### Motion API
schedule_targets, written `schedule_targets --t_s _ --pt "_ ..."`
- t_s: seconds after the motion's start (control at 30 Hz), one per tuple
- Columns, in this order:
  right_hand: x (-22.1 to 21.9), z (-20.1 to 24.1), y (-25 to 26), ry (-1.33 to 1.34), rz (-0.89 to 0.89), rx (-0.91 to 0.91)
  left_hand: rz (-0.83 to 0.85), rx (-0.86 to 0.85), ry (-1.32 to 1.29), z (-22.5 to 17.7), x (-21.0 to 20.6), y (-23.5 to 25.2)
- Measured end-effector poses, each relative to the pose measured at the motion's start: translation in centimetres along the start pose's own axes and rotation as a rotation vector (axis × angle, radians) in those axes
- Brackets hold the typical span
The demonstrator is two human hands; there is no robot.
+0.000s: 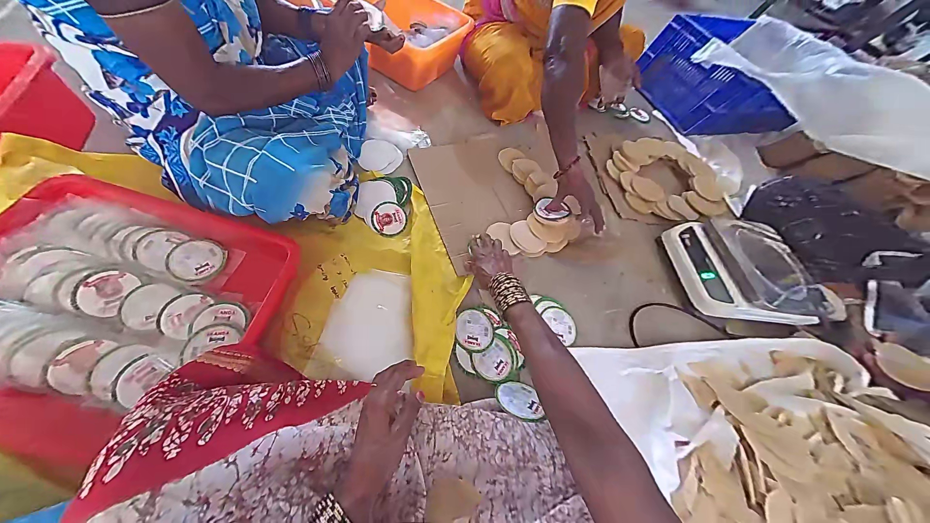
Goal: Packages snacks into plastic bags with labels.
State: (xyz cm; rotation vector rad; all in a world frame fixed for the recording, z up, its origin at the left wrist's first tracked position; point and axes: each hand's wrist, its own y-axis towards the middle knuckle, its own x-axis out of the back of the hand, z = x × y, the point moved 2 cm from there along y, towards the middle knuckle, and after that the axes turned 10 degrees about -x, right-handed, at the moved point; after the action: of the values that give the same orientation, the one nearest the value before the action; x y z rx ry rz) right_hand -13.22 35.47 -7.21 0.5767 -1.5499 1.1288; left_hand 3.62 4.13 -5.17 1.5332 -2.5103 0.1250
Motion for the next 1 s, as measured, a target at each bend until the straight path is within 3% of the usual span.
schedule_targets --t_s 0.27,0.57,1.0 --pt "0.1 -0.4 -2.3 -0.070 0.045 0.074 0.022 -0.015 0.030 0.0 0.0 0.1" --pt "-0.7 -2.2 -3.9 -0.100 -0.021 0.300 0.030 -0.024 0.034 -0.2 -0.1 0.1" --pt "0.9 -1.5 -4.0 -0.055 -0.014 0.043 0.069 -0.029 0.055 -0.5 0.0 -0.1"
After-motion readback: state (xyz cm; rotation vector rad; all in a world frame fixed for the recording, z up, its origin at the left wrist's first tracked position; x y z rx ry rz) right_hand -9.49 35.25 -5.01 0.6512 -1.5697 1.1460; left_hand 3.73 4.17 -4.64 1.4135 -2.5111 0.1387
